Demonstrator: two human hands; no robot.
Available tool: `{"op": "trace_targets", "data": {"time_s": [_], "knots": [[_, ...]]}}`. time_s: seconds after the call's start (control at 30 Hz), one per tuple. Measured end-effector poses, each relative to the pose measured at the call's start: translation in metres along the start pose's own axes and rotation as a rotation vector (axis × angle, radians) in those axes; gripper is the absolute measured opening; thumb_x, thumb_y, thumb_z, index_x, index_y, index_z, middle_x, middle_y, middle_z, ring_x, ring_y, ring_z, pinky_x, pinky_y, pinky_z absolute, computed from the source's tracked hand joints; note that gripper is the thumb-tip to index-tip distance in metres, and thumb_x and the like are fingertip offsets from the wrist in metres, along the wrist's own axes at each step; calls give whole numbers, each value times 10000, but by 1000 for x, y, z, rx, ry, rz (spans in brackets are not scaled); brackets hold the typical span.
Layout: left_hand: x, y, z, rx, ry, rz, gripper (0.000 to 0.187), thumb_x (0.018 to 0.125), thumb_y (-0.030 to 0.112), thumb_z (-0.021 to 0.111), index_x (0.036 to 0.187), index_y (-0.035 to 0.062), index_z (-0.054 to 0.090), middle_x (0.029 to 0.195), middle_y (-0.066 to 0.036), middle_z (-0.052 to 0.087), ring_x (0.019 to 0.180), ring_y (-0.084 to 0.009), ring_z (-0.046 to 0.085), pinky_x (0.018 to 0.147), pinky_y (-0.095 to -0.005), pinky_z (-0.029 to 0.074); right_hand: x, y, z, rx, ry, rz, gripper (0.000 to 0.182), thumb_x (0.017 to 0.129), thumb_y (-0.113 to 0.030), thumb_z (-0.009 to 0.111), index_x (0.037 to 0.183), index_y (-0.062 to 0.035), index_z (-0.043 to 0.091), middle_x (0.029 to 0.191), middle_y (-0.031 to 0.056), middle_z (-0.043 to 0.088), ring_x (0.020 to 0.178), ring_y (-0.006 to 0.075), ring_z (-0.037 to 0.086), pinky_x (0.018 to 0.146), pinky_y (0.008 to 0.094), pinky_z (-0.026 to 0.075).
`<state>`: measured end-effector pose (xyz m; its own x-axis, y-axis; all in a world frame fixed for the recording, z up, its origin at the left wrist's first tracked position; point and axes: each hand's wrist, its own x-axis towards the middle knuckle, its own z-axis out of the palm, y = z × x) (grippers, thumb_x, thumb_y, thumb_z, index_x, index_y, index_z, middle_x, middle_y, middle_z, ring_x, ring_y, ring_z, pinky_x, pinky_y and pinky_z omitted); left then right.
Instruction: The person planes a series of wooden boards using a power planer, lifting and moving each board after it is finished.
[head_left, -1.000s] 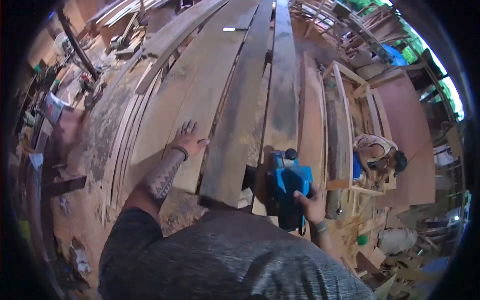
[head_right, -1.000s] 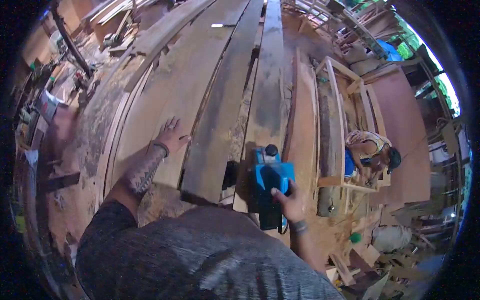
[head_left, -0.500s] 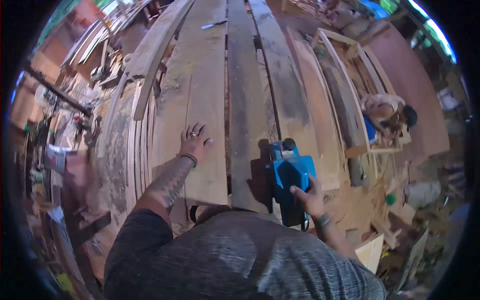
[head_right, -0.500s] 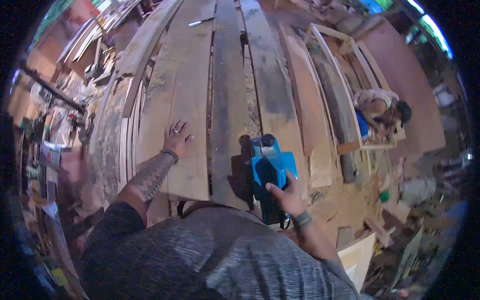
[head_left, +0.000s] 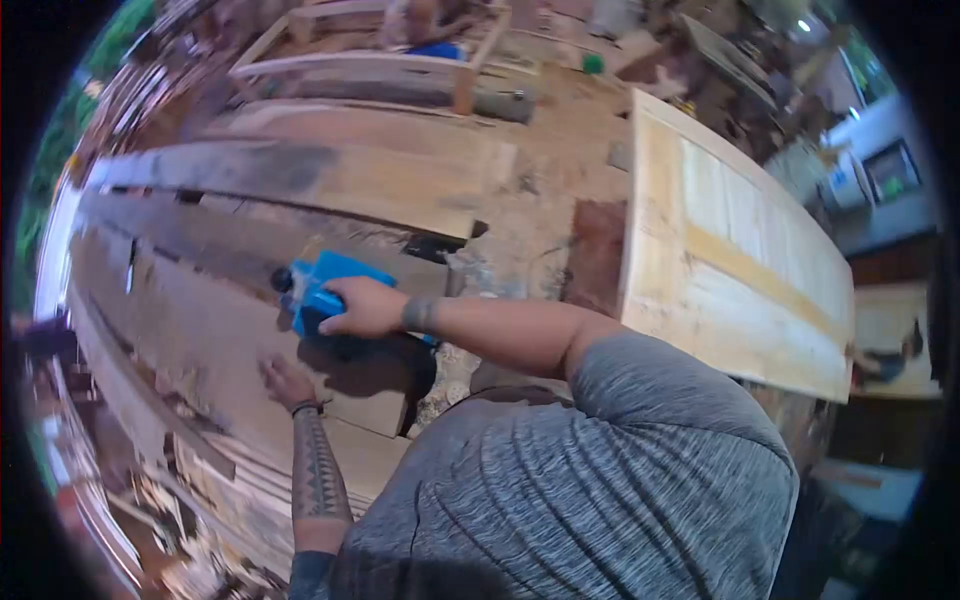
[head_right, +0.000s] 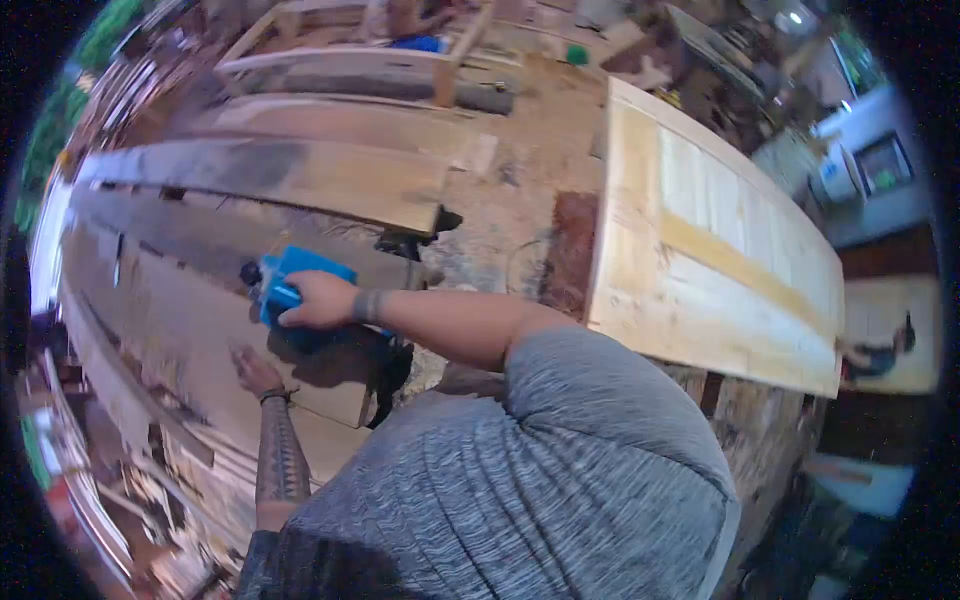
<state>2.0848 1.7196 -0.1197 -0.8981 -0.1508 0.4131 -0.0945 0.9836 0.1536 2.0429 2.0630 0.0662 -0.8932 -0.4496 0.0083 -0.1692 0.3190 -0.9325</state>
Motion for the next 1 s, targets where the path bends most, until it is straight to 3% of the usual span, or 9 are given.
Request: {"op": "trace_targets", "data": {"time_s": [0.13, 0.2, 0.37, 0.47, 0.53, 0.6, 0.7, 0.87, 1.0], "knots": [[16, 41, -39, -357, -117, -275, 491, 1084, 150, 475, 1574, 179, 458, 1644, -110, 452, 1477, -366, 460, 1186, -534, 396, -40, -1, -4, -157, 123, -79, 645, 864, -376, 803, 1359, -11, 607, 1335, 252, 633, 1218, 418, 617, 1068, 493, 485], [9, -28, 35, 101, 30, 66, 523, 1090, 102, 438, 1611, 129, 398, 1637, -120, 459, 1486, -368, 449, 1206, -521, 380, -84, 6, -5, -265, 273, -133, 652, 874, -350, 788, 1402, -28, 582, 1393, 240, 591, 1256, 421, 587, 1091, 503, 470], [50, -15, -8, 8, 120, 227, 426, 1080, 69, 439, 1493, 4, 516, 1559, -202, 519, 1420, -406, 500, 1214, -507, 373, -232, 78, -31, -278, 182, -404, 666, 870, -270, 769, 1464, -57, 556, 1394, 232, 587, 1289, 430, 568, 1114, 505, 468], [98, 50, -81, -109, 274, 600, 328, 1047, 48, 483, 1327, -30, 633, 1467, -259, 570, 1362, -431, 532, 1192, -501, 398, -310, 123, -7, -228, 349, 88, 632, 911, -284, 724, 1481, -68, 558, 1400, 239, 605, 1272, 423, 596, 1101, 486, 485], [131, 112, -107, -272, 113, 759, 279, 1029, 44, 518, 1269, -36, 637, 1388, -251, 611, 1266, -425, 591, 1108, -501, 468, -350, 138, -12, -143, 334, 347, 582, 953, -357, 704, 1453, -80, 593, 1303, 239, 664, 1201, 416, 646, 1053, 481, 517], [136, 181, -118, -410, -204, 571, 320, 1011, 149, 612, 1308, 31, 628, 1367, -190, 615, 1142, -366, 638, 1003, -443, 518, -369, 167, -7, -122, 233, 524, 525, 973, -435, 704, 1362, -84, 670, 1161, 234, 731, 1057, 405, 707, 947, 501, 554], [159, 165, -68, -255, -452, 324, 311, 1053, 257, 594, 1225, 8, 664, 1296, -170, 676, 1093, -352, 669, 972, -451, 514, -353, 189, -28, -350, -379, 636, 453, 955, -438, 678, 1216, -73, 736, 1114, 232, 747, 1024, 405, 722, 919, 494, 555], [145, 238, -127, -436, -473, -10, 382, 1019, 362, 686, 995, -16, 734, 888, -73, 719, 859, -150, 629, 817, -315, 493, -343, 276, 33, 145, -158, 563, 476, 932, -451, 675, 1203, -66, 746, 1137, 247, 744, 1077, 388, 722, 940, 476, 540], [145, 255, -135, -328, -541, 29, 351, 1004, 327, 687, 945, -14, 742, 808, -51, 697, 760, -133, 609, 724, -318, 487, -389, 318, 66, 160, -384, 432, 436, 983, -381, 658, 1303, -92, 723, 1209, 218, 741, 1153, 367, 709, 992, 463, 543]]}}
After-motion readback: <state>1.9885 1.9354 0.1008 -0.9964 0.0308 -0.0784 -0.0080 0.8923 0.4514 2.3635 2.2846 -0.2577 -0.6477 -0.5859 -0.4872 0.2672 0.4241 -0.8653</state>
